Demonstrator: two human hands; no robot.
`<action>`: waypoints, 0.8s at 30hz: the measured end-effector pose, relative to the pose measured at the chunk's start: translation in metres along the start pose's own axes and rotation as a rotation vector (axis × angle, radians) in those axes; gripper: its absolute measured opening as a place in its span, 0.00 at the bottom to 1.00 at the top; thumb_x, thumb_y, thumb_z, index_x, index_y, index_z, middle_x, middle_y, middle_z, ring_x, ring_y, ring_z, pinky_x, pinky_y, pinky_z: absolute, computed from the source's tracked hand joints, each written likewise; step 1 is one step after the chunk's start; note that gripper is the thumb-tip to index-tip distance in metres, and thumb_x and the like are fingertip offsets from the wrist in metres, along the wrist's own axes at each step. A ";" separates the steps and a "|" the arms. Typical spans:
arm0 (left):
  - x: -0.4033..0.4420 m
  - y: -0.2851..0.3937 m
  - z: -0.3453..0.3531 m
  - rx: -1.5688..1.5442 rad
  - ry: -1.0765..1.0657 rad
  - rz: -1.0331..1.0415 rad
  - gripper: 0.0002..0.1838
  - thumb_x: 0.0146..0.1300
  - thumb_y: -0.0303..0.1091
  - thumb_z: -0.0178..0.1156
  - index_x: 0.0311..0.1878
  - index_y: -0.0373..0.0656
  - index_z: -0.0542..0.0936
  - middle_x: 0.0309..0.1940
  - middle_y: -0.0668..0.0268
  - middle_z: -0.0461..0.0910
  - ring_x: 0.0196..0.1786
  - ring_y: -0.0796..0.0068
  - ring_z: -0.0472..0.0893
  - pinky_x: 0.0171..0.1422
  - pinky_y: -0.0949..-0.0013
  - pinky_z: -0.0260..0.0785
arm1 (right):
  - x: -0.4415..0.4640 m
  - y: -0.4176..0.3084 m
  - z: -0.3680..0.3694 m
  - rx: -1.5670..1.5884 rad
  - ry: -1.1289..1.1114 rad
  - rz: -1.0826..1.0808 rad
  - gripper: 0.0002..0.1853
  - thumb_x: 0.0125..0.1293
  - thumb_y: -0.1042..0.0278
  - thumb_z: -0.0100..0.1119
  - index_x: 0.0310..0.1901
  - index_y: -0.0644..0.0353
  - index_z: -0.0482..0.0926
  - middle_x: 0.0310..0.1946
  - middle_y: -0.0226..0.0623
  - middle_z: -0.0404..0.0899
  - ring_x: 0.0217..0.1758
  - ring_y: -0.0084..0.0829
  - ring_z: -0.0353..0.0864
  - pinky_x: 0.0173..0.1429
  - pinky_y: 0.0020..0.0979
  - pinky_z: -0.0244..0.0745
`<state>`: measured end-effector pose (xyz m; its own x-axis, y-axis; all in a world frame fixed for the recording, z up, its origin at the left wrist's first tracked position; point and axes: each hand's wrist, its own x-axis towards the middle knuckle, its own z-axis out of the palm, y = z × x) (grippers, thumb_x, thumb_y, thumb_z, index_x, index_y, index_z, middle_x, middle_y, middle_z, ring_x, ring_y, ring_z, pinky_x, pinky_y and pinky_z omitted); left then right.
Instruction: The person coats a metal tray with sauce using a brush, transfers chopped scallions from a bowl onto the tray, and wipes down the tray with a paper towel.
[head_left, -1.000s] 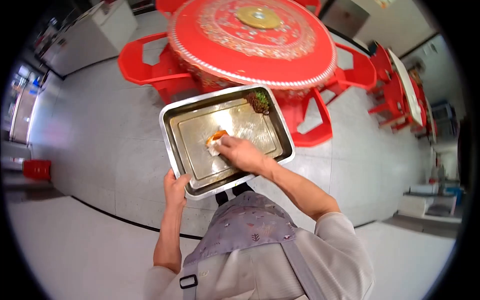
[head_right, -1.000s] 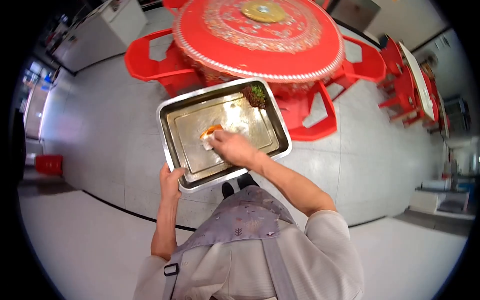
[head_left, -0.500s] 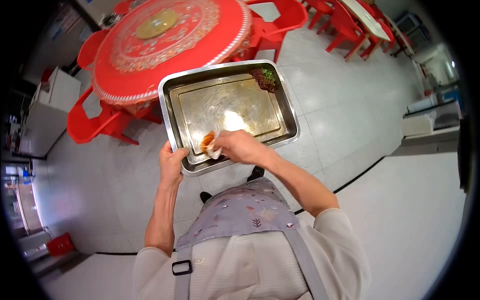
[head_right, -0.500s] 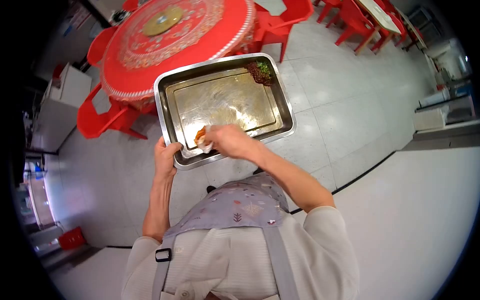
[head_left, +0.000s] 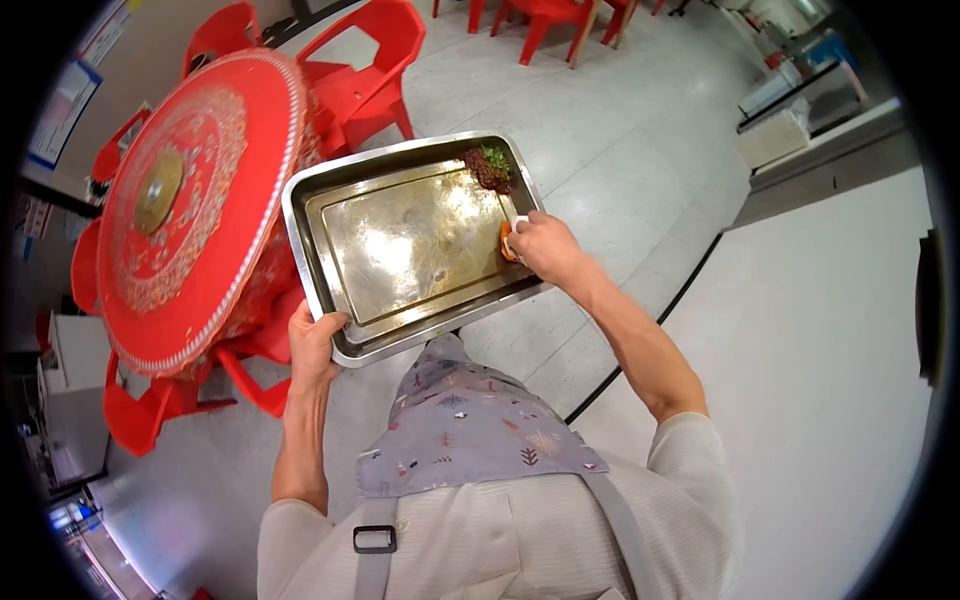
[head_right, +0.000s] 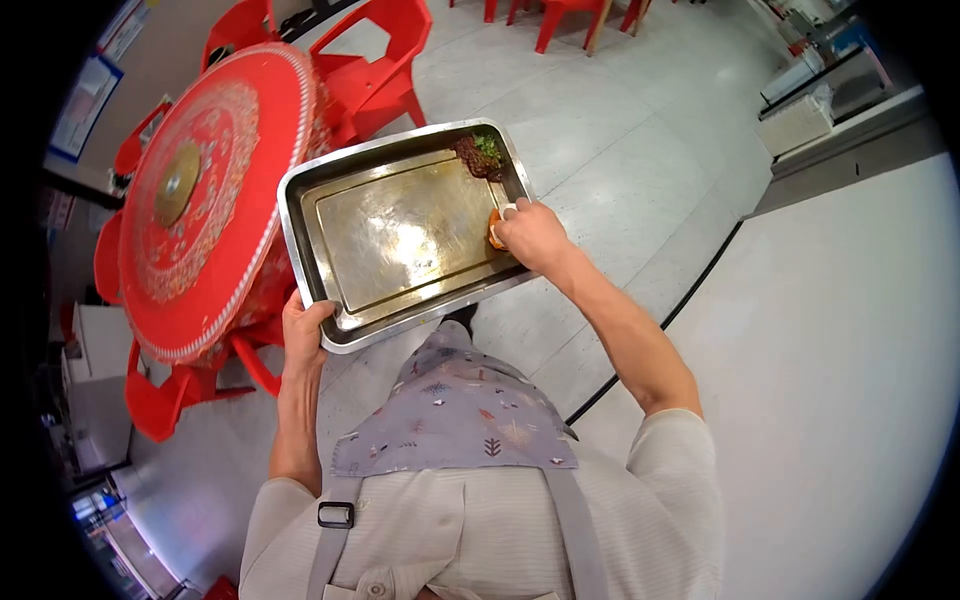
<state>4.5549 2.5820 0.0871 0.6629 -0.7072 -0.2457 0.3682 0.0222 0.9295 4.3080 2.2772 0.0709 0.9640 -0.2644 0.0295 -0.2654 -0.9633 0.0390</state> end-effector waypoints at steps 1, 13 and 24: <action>0.015 -0.004 0.013 -0.008 -0.031 -0.022 0.16 0.54 0.15 0.56 0.46 0.35 0.82 0.37 0.66 0.85 0.35 0.78 0.82 0.43 0.73 0.76 | 0.004 0.017 0.010 -0.005 0.006 0.017 0.04 0.58 0.70 0.60 0.29 0.55 0.84 0.32 0.34 0.83 0.42 0.40 0.82 0.47 0.39 0.81; 0.215 -0.037 0.218 0.063 -0.127 -0.134 0.16 0.52 0.16 0.56 0.45 0.35 0.81 0.37 0.64 0.85 0.36 0.76 0.83 0.45 0.70 0.76 | 0.064 0.285 0.029 0.012 0.189 0.287 0.07 0.62 0.68 0.57 0.34 0.58 0.84 0.36 0.42 0.82 0.46 0.44 0.81 0.48 0.43 0.80; 0.368 -0.060 0.417 0.048 -0.123 -0.108 0.16 0.51 0.15 0.55 0.44 0.34 0.82 0.37 0.63 0.85 0.35 0.73 0.83 0.44 0.70 0.76 | 0.057 0.514 0.000 0.199 0.399 0.276 0.16 0.60 0.75 0.56 0.50 0.58 0.81 0.42 0.41 0.80 0.45 0.44 0.81 0.47 0.42 0.79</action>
<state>4.5050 2.0259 0.0558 0.5352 -0.7851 -0.3117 0.3995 -0.0899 0.9123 4.2267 1.7664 0.0928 0.7664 -0.5092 0.3916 -0.4624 -0.8605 -0.2138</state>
